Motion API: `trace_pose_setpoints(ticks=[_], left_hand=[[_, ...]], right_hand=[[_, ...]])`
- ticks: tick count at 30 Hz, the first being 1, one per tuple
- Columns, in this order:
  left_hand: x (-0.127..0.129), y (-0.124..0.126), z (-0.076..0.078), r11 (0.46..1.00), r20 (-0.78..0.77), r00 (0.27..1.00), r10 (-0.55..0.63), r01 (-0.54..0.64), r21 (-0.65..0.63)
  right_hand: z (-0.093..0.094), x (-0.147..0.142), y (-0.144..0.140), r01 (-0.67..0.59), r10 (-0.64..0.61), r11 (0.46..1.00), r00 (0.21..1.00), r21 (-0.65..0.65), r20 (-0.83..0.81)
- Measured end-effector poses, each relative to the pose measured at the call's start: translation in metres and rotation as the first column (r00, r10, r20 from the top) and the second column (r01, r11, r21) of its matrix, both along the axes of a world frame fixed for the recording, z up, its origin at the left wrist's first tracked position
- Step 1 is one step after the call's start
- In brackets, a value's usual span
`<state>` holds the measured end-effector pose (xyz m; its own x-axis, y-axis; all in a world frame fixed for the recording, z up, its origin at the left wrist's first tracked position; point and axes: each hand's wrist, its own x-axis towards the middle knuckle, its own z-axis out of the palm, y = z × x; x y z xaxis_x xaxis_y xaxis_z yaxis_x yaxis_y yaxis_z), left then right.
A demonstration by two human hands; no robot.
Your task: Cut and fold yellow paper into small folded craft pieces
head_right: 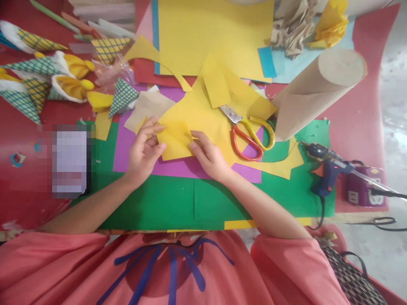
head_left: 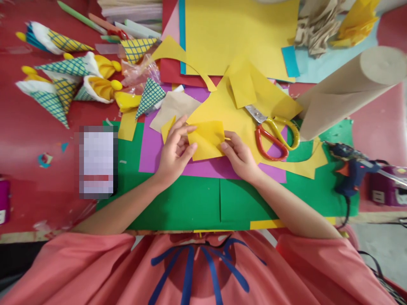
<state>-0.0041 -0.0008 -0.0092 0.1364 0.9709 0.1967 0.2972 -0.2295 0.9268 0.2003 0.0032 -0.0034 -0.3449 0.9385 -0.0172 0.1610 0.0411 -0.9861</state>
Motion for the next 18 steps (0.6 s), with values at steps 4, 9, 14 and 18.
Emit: trace_pose_setpoints(ticks=[4, 9, 14, 18], left_hand=[[-0.0013, 0.0028, 0.0007, 0.999, 0.005, 1.000, 0.010, -0.010, -0.038], [-0.0010, 0.0030, 0.0017, 0.998, -0.010, 0.998, 0.059, -0.059, -0.007], [0.0008, 0.0019, 0.0064, 0.999, -0.009, 0.999, 0.046, -0.046, -0.025], [0.0015, 0.0002, 0.0071, 0.993, 0.066, 0.998, 0.010, -0.002, -0.121]], right_hand=[[-0.0027, 0.0000, -0.0033, -0.003, 0.003, 1.000, 0.999, -0.004, -0.042], [-0.0020, 0.0011, -0.0035, 0.016, -0.017, 1.000, 0.999, 0.021, 0.045], [-0.0001, 0.0012, -0.0026, -0.050, 0.047, 0.998, 0.996, 0.046, 0.074], [-0.0010, 0.0006, -0.0026, -0.114, 0.114, 0.993, 0.993, -0.014, 0.001]])
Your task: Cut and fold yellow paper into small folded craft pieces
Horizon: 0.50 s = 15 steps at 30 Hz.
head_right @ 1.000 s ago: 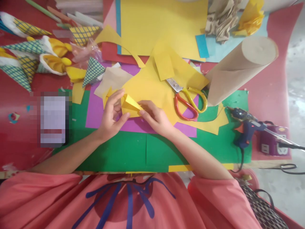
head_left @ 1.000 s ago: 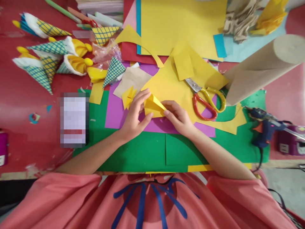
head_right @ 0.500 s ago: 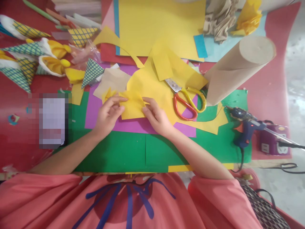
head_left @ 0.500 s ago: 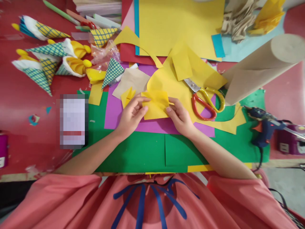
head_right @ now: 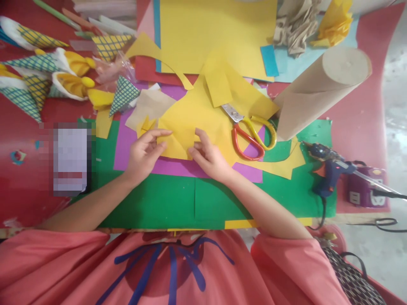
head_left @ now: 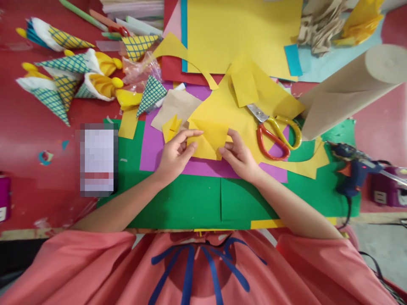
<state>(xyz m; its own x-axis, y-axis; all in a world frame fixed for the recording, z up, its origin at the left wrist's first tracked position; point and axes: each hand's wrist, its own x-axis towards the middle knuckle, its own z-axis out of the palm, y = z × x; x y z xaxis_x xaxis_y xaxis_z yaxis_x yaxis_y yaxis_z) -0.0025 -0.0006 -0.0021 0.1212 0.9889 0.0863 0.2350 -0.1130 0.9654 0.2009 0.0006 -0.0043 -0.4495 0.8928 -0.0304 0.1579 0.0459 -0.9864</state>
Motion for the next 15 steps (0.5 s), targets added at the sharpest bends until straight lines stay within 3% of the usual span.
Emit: trace_pose_setpoints(ticks=[4, 7, 11, 15], left_hand=[[0.0005, -0.0027, 0.0017, 0.982, 0.084, 0.994, -0.066, 0.080, -0.172], [0.0000, -0.0042, 0.0047, 0.968, 0.080, 0.991, -0.110, 0.125, -0.216], [-0.0012, -0.0030, 0.0066, 0.993, 0.050, 0.997, -0.051, 0.056, -0.105], [-0.0016, -0.0009, 0.0066, 0.998, -0.044, 0.997, -0.061, 0.061, 0.006]], right_hand=[[0.0004, 0.0006, 0.0014, 0.112, -0.112, 0.994, 0.993, 0.000, -0.033], [0.0023, 0.0016, 0.0035, 0.206, -0.208, 0.976, 0.978, 0.072, 0.020], [0.0043, 0.0020, 0.0053, 0.203, -0.208, 0.968, 0.978, 0.146, 0.025], [0.0042, 0.0015, 0.0061, 0.209, -0.208, 0.972, 0.978, 0.107, -0.016]])
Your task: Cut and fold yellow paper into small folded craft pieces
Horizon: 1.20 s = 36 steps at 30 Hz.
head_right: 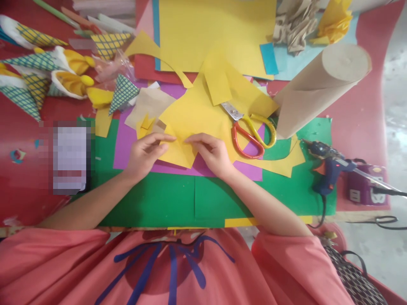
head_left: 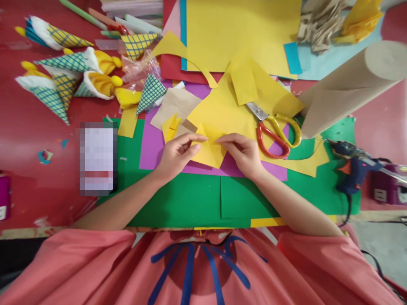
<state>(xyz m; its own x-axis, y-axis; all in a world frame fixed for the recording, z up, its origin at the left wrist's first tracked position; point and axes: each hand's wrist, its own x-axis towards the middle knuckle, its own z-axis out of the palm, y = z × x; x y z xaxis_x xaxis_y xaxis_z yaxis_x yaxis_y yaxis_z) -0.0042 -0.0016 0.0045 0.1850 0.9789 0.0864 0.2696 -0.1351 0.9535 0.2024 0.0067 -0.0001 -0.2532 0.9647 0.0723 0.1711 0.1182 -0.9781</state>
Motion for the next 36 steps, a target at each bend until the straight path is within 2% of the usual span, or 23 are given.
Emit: trace_pose_setpoints(ticks=[3, 5, 10, 13, 17, 19, 22, 29, 32, 36], left_hand=[[-0.0001, -0.0008, 0.0008, 0.997, -0.075, 0.995, -0.070, 0.067, -0.032], [-0.0003, -0.0018, 0.0012, 0.995, -0.084, 0.994, -0.074, 0.067, -0.075], [-0.0006, -0.0012, -0.0004, 0.994, 0.005, 0.999, 0.052, -0.052, -0.096], [-0.0001, -0.0001, -0.0014, 0.982, 0.065, 0.991, 0.115, -0.103, -0.158], [0.0007, 0.0007, -0.0014, 0.960, 0.183, 0.974, 0.134, -0.082, -0.266], [0.0006, 0.0012, -0.0017, 0.957, 0.243, 0.962, 0.124, -0.051, -0.285], [-0.0002, 0.0019, -0.0030, 0.953, 0.287, 0.952, 0.102, -0.012, -0.301], [-0.0018, 0.0017, -0.0052, 0.957, 0.265, 0.961, 0.076, 0.004, -0.290], [-0.0021, 0.0015, -0.0040, 0.976, 0.207, 0.977, 0.042, 0.003, -0.217], [-0.0029, 0.0011, -0.0011, 0.994, 0.080, 0.997, -0.004, 0.012, -0.109]], right_hand=[[-0.0010, -0.0003, 0.0007, 0.063, -0.064, 0.998, 0.996, -0.025, -0.063], [-0.0016, -0.0003, 0.0009, 0.054, -0.057, 0.998, 0.993, -0.031, -0.108], [-0.0018, 0.0006, 0.0003, 0.001, -0.009, 0.998, 0.990, -0.058, -0.139], [-0.0015, 0.0018, 0.0002, -0.017, 0.010, 0.998, 0.992, -0.059, -0.124], [-0.0008, 0.0026, 0.0011, -0.090, 0.093, 0.990, 0.995, 0.104, -0.021], [-0.0009, 0.0024, 0.0014, -0.128, 0.120, 0.973, 0.991, 0.194, 0.053], [-0.0015, 0.0012, 0.0009, -0.153, 0.121, 0.953, 0.984, 0.260, 0.134], [-0.0025, -0.0013, -0.0016, -0.211, 0.094, 0.900, 0.949, 0.382, 0.301], [-0.0023, 0.0000, -0.0010, -0.225, 0.094, 0.880, 0.946, 0.419, 0.309], [-0.0006, 0.0013, 0.0001, -0.220, 0.107, 0.887, 0.953, 0.406, 0.282]])
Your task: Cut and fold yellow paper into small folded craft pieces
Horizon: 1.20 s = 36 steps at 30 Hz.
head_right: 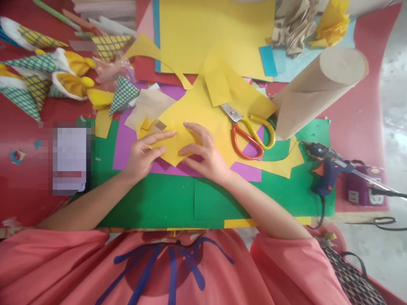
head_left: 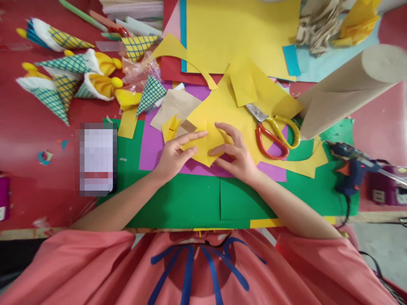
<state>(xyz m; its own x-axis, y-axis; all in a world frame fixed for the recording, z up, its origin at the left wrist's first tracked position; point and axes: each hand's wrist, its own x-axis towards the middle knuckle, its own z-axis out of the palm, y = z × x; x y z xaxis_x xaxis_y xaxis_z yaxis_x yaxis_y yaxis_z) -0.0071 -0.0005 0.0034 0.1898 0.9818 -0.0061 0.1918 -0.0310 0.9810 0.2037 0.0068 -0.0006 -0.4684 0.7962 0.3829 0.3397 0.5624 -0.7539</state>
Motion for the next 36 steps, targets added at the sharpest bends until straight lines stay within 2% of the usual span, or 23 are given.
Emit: trace_pose_setpoints(ticks=[4, 9, 12, 15, 17, 19, 22, 25, 30, 36], left_hand=[[-0.001, -0.001, 0.002, 0.999, -0.032, 0.999, -0.032, 0.032, 0.003], [0.000, -0.004, 0.004, 0.988, -0.075, 0.988, -0.133, 0.138, 0.065], [0.003, -0.005, 0.004, 0.987, -0.171, 0.980, -0.104, 0.123, 0.106], [0.006, -0.006, 0.003, 0.984, -0.165, 0.985, -0.047, 0.073, 0.159], [0.006, -0.006, 0.002, 0.991, -0.101, 0.995, -0.023, 0.036, 0.130], [0.007, -0.006, 0.001, 0.999, -0.027, 1.000, 0.001, 0.000, 0.045], [0.008, -0.005, 0.002, 0.998, 0.075, 0.996, 0.047, -0.044, -0.036], [0.009, -0.003, 0.003, 0.997, 0.138, 0.989, 0.054, -0.044, -0.069], [0.009, -0.006, 0.000, 0.992, 0.113, 0.993, -0.046, 0.059, -0.112], [0.008, -0.008, -0.004, 0.997, 0.056, 0.998, -0.042, 0.046, -0.054]], right_hand=[[0.001, -0.001, -0.001, 0.008, -0.014, 0.998, 0.997, -0.070, -0.078], [-0.003, -0.004, -0.002, 0.017, -0.040, 0.992, 0.981, -0.126, -0.188], [-0.003, -0.005, -0.001, 0.040, -0.063, 0.991, 0.980, -0.125, -0.190], [-0.001, -0.006, 0.000, 0.036, -0.058, 0.993, 0.980, -0.113, -0.193], [0.000, -0.006, 0.000, 0.031, -0.055, 0.990, 0.983, -0.137, -0.174], [0.000, -0.007, -0.002, 0.039, -0.075, 0.974, 0.986, -0.225, -0.150], [-0.002, -0.007, -0.006, 0.035, -0.114, 0.919, 0.977, -0.392, -0.182], [-0.004, -0.006, -0.008, -0.033, -0.098, 0.879, 0.964, -0.476, -0.246], [-0.001, -0.006, -0.007, -0.096, -0.086, 0.835, 0.949, -0.542, -0.302], [0.003, -0.007, -0.006, -0.123, -0.052, 0.818, 0.957, -0.563, -0.285]])
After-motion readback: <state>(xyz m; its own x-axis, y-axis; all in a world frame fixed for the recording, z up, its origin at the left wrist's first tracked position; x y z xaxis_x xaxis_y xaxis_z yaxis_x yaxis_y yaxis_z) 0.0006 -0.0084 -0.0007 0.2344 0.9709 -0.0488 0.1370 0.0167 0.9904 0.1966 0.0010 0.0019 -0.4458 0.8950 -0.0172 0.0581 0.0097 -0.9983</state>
